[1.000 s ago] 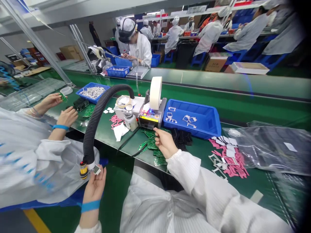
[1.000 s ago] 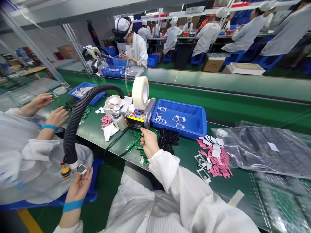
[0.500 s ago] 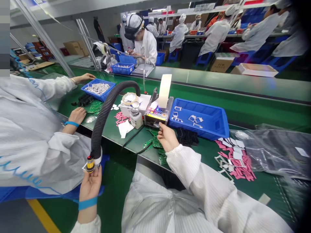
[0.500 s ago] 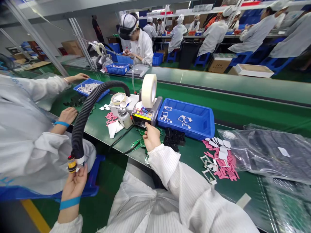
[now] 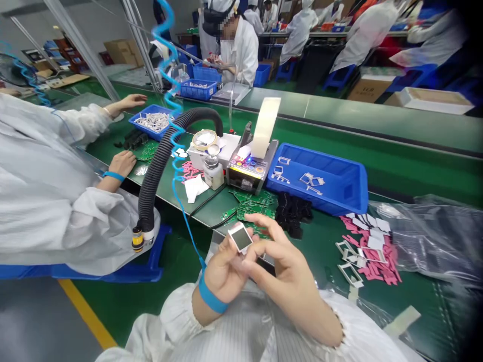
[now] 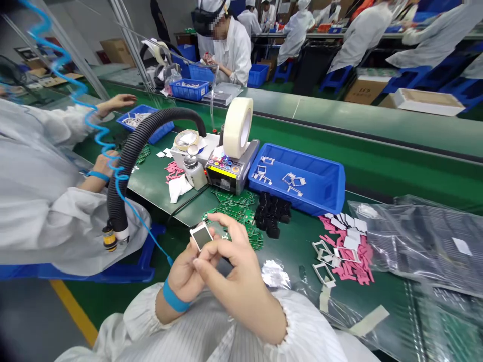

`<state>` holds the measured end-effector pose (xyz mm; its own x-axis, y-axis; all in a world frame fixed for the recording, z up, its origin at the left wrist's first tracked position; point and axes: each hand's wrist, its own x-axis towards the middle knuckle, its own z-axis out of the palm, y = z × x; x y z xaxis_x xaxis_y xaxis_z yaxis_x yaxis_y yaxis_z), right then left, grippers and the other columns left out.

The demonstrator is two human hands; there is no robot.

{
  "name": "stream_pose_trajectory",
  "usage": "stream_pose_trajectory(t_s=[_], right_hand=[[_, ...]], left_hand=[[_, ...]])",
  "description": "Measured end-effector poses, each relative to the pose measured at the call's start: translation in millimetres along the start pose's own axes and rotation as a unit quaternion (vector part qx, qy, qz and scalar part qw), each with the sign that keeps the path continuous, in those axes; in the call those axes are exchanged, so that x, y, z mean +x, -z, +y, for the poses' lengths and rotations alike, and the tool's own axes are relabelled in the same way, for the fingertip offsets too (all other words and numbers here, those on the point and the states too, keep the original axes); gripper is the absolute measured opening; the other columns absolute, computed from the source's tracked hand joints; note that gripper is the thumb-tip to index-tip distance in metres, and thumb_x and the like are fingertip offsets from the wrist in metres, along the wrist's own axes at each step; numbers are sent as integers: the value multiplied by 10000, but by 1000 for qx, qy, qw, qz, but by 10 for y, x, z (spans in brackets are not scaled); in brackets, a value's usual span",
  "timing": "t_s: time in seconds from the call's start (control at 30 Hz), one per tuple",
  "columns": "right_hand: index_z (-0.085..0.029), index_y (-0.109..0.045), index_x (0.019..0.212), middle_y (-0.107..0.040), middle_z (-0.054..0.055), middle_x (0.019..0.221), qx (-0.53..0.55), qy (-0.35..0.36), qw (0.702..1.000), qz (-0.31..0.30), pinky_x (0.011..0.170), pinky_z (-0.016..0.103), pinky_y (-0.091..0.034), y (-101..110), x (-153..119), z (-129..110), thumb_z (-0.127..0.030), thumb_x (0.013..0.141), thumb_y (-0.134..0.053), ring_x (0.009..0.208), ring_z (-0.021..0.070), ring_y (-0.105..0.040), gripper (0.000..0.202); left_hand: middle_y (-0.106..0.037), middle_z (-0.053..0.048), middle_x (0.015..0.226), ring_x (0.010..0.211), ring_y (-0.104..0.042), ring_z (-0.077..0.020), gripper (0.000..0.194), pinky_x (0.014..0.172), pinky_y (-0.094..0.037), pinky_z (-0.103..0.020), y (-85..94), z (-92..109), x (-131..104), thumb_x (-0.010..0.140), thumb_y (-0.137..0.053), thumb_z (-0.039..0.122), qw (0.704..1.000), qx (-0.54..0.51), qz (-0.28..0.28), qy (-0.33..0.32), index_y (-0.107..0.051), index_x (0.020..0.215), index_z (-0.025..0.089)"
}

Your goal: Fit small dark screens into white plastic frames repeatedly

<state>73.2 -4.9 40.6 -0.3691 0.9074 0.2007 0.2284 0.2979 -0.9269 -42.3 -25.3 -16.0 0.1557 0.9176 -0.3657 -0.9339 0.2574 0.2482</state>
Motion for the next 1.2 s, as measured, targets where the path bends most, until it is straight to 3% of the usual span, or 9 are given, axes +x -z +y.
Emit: stream_pose_trajectory(t_s=[0.1, 0.2, 0.5, 0.6, 0.67, 0.8, 0.97, 1.2], right_hand=[[-209, -601, 639, -502, 88, 1253, -79, 33, 994, 71, 888, 466, -427, 47, 22, 15, -226, 768, -597, 1140, 286, -483, 130], [-210, -593, 628, -535, 87, 1204, -108, 35, 987, 113, 859, 470, -419, 98, 47, 26, -237, 772, -584, 1094, 285, -514, 147], [-212, -574, 623, -578, 69, 1134, -98, -4, 985, 144, 866, 456, -406, 129, 96, 71, -246, 779, -572, 1058, 264, -549, 159], [-208, -544, 647, -593, 76, 1092, -153, 33, 976, 153, 849, 463, -408, 105, 110, 145, -228, 793, -565, 1026, 262, -560, 148], [-202, -548, 767, -582, 110, 1124, -214, 89, 960, 159, 857, 472, -404, 88, 108, 210, -214, 801, -567, 1050, 273, -546, 41], [-170, -493, 1091, -482, 180, 1279, -262, 184, 937, 138, 894, 469, -411, 93, 64, 317, -200, 818, -578, 1131, 282, -494, 288], [-209, -519, 1078, -559, 96, 1160, -124, 139, 978, 92, 912, 363, -450, 180, 42, 325, -133, 880, -475, 1105, 191, -527, 217], [-212, -534, 1079, -577, 94, 1154, -125, 153, 978, 62, 903, 366, -462, 217, 98, 222, -174, 878, -505, 1097, 198, -538, 207]], left_hand=[[-733, 3, 890, 905, -650, -139, 299, 945, -439, -280, -162, -63, -21, 608, -796, 235, 1000, 3, -22, 19, -697, 889, 205], [-728, 0, 894, 900, -642, -126, 303, 929, -432, -254, -198, -95, -25, 619, -790, 258, 999, 18, -27, 22, -695, 900, 197], [-753, 1, 893, 836, -661, -109, 284, 829, -485, -215, -246, -124, -19, 596, -805, 230, 1000, 20, -16, 6, -717, 866, 212], [-758, 1, 888, 827, -673, -102, 288, 803, -497, -195, -228, -125, -7, 618, -792, 212, 1000, 18, -17, -6, -716, 895, 214], [-760, -4, 900, 834, -681, -107, 283, 809, -500, -193, -194, -117, 12, 633, -781, 199, 1000, 18, -9, -10, -715, 908, 208], [-762, -27, 913, 870, -690, -140, 262, 830, -510, -217, -120, -78, 43, 655, -766, 213, 1000, 10, 24, 3, -716, 911, 182], [-766, -20, 902, 848, -699, -135, 242, 886, -502, -252, -114, -39, -2, 666, -759, 199, 1000, -12, -8, 17, -720, 904, 209], [-764, -16, 898, 829, -689, -107, 239, 822, -508, -201, -154, -51, -39, 686, -745, 236, 998, 13, -47, 26, -711, 918, 191]])
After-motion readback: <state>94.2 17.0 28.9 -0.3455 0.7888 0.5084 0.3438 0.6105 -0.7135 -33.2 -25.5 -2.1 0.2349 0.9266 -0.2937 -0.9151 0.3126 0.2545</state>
